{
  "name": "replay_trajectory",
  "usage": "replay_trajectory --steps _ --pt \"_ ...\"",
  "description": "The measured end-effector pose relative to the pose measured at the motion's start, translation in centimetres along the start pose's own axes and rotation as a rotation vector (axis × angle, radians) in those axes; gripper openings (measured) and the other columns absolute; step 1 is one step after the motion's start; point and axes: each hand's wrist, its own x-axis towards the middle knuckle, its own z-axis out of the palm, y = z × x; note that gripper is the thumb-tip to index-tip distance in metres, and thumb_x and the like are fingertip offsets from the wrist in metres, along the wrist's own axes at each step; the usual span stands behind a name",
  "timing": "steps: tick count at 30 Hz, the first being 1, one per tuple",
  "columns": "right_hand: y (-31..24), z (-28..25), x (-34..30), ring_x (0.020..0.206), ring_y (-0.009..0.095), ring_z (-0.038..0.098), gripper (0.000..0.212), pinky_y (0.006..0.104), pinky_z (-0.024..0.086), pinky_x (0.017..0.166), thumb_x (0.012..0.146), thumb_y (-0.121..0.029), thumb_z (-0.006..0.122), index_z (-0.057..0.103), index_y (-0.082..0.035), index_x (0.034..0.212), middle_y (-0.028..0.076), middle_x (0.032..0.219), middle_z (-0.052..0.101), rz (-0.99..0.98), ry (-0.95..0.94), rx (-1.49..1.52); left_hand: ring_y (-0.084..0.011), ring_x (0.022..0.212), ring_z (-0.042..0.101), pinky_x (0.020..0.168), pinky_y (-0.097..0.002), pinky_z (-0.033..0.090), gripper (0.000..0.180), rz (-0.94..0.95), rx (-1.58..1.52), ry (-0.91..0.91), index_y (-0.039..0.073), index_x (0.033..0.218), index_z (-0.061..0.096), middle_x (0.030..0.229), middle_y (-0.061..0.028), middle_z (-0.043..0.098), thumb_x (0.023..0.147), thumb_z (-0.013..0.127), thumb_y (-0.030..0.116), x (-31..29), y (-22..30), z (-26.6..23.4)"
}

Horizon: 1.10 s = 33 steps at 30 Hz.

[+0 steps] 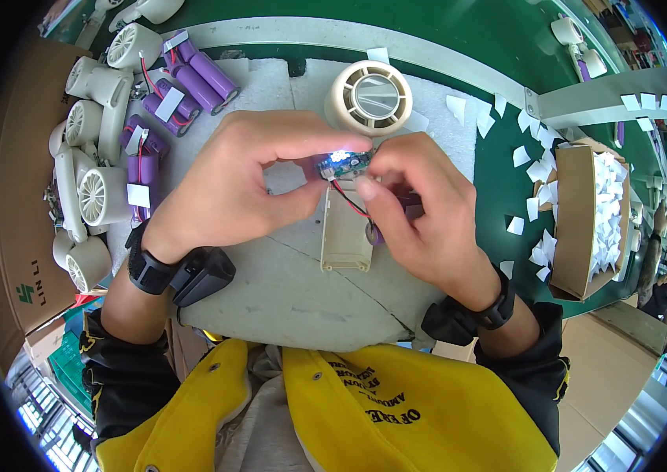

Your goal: The person connects a battery pack to a circuit board, fits them into a fan housing, and then removes them to repeat the process.

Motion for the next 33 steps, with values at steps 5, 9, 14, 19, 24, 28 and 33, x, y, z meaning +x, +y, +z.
replay_trajectory --steps 5,9,14,19,24,28,33 --pt "-1.1 1.4 -0.2 0.064 0.008 0.062 0.029 0.0217 0.050 0.052 0.079 0.002 0.076 0.066 -0.002 0.106 0.008 0.093 0.062 0.317 0.138 0.187 -0.0192 0.082 0.068 0.077 -0.0272 0.057 0.044 -0.052 0.020 0.041 0.005 0.118 0.067 0.105 -0.0108 0.071 0.077 0.065 -0.010 -0.2 0.4 0.5" --pt "-0.4 1.6 -0.2 0.064 0.008 0.063 0.033 0.0209 0.051 0.051 0.076 0.001 0.080 0.066 -0.002 0.106 0.008 0.095 0.064 0.179 0.197 0.092 -0.0190 0.080 0.069 0.078 -0.0273 0.058 0.043 -0.106 -0.022 0.067 0.004 0.118 0.066 0.103 -0.0104 0.071 0.077 0.067 -0.009 -0.2 0.5 0.4" --pt "0.5 1.7 -0.4 0.063 0.009 0.063 0.038 0.0218 0.051 0.050 0.073 -0.001 0.083 0.067 -0.002 0.107 0.007 0.093 0.065 0.148 0.208 0.042 -0.0183 0.079 0.070 0.076 -0.0271 0.058 0.035 -0.127 -0.037 0.060 0.002 0.110 0.070 0.099 -0.0101 0.071 0.076 0.069 -0.008 -0.1 0.4 0.1" --pt "0.0 1.3 -0.4 0.070 0.009 0.066 0.035 0.0202 0.053 0.057 0.078 0.007 0.076 0.064 0.001 0.111 0.006 0.097 0.065 0.196 0.153 0.036 -0.0185 0.076 0.070 0.069 -0.0265 0.057 0.026 -0.040 0.126 0.079 0.001 0.099 0.074 0.092 -0.0106 0.071 0.075 0.071 -0.006 -0.3 -0.1 0.0" --pt "0.1 1.3 -0.4 0.070 0.008 0.065 0.037 0.0194 0.052 0.056 0.077 0.007 0.077 0.065 0.001 0.112 0.005 0.095 0.065 0.210 0.167 0.043 -0.0190 0.073 0.070 0.064 -0.0260 0.056 0.025 -0.008 0.119 0.113 0.001 0.097 0.074 0.086 -0.0108 0.071 0.074 0.071 -0.005 -0.2 -0.1 0.4" --pt "-0.1 1.3 -0.2 0.069 0.007 0.064 0.037 0.0187 0.051 0.056 0.076 0.007 0.077 0.067 0.000 0.112 0.004 0.093 0.065 0.178 0.146 0.019 -0.0186 0.071 0.070 0.063 -0.0262 0.056 0.025 0.009 0.124 0.132 0.001 0.097 0.075 0.085 -0.0104 0.071 0.073 0.071 -0.005 -0.3 -0.3 0.5" --pt "-0.1 1.8 0.2 0.056 0.007 0.061 0.034 0.0212 0.048 0.049 0.070 -0.001 0.083 0.072 -0.004 0.101 0.005 0.083 0.067 0.219 0.233 0.024 -0.0177 0.069 0.069 0.063 -0.0256 0.055 0.024 0.010 0.159 0.109 0.002 0.097 0.075 0.084 -0.0101 0.070 0.074 0.071 -0.005 -0.3 -0.4 0.3"
